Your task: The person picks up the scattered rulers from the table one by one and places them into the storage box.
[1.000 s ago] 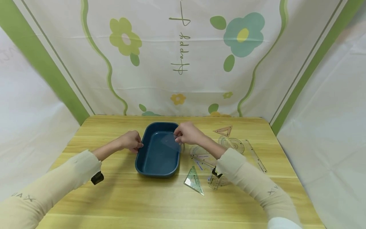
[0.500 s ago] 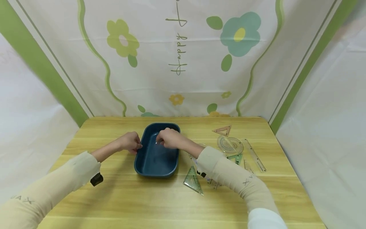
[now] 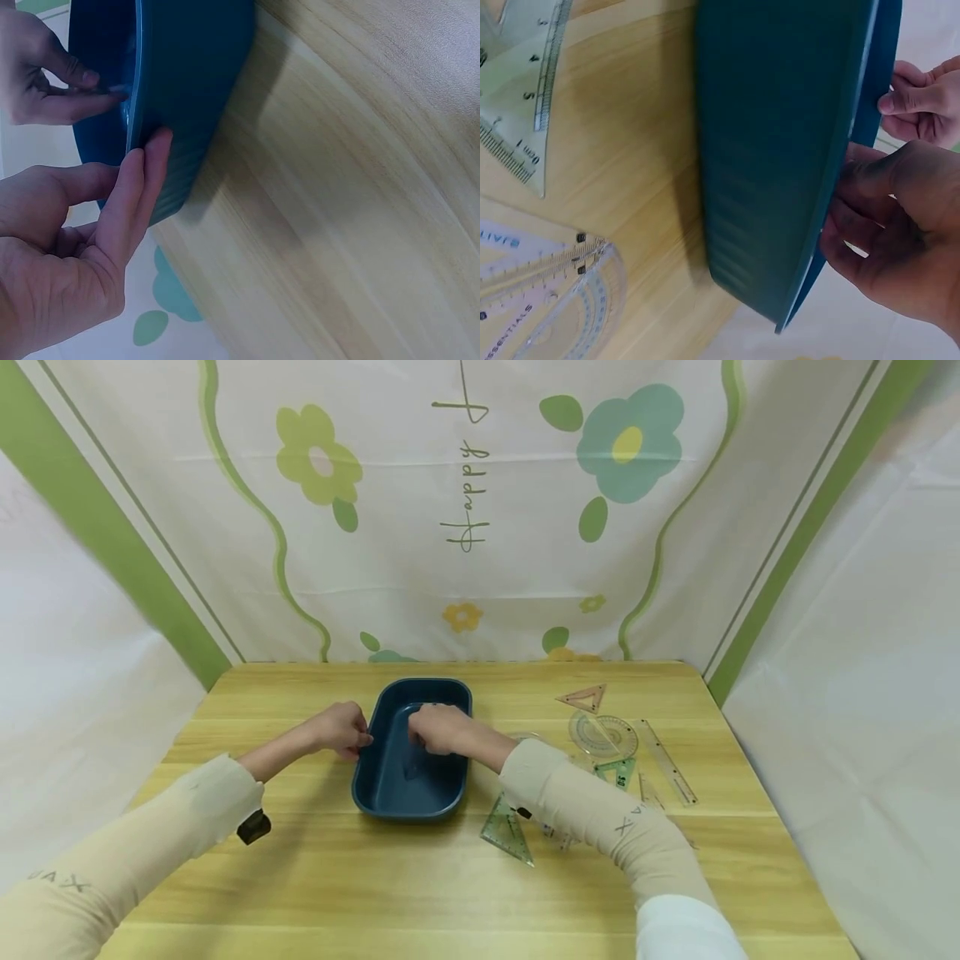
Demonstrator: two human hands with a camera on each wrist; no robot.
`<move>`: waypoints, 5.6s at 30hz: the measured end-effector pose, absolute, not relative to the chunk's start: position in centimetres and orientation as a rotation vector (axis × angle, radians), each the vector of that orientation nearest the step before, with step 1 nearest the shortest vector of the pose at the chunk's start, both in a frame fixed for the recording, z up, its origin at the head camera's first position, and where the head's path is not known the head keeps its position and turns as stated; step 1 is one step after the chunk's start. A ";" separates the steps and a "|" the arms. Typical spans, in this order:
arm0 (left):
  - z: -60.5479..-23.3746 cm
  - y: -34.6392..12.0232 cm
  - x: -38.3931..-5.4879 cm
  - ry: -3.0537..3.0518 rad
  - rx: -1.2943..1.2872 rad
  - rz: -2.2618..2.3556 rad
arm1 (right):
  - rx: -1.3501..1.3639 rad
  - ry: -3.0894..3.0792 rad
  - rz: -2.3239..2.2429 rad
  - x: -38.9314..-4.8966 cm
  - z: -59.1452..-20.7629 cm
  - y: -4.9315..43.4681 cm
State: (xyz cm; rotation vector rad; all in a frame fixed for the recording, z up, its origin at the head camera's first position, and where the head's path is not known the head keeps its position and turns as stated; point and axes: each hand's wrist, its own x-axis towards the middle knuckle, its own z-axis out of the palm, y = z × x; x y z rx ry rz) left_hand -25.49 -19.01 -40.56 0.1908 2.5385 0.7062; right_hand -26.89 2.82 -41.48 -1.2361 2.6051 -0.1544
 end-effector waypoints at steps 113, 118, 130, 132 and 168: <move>-40.8 -19.2 -25.2 2.524 0.232 0.676 | -1.096 2.421 -0.866 -26.9 -40.3 15.5; -40.7 -19.1 -25.5 2.520 0.236 0.681 | -1.170 2.432 -0.831 -26.9 -39.5 14.1; -40.4 -19.0 -25.5 2.536 0.256 0.675 | -1.272 2.445 -0.700 -27.3 -38.4 9.8; -40.5 -19.0 -25.5 2.538 0.264 0.672 | -1.287 2.453 -0.665 -27.5 -38.5 8.9; -40.6 -18.8 -25.9 2.549 0.275 0.635 | -1.270 2.569 -0.475 -28.1 -39.4 8.5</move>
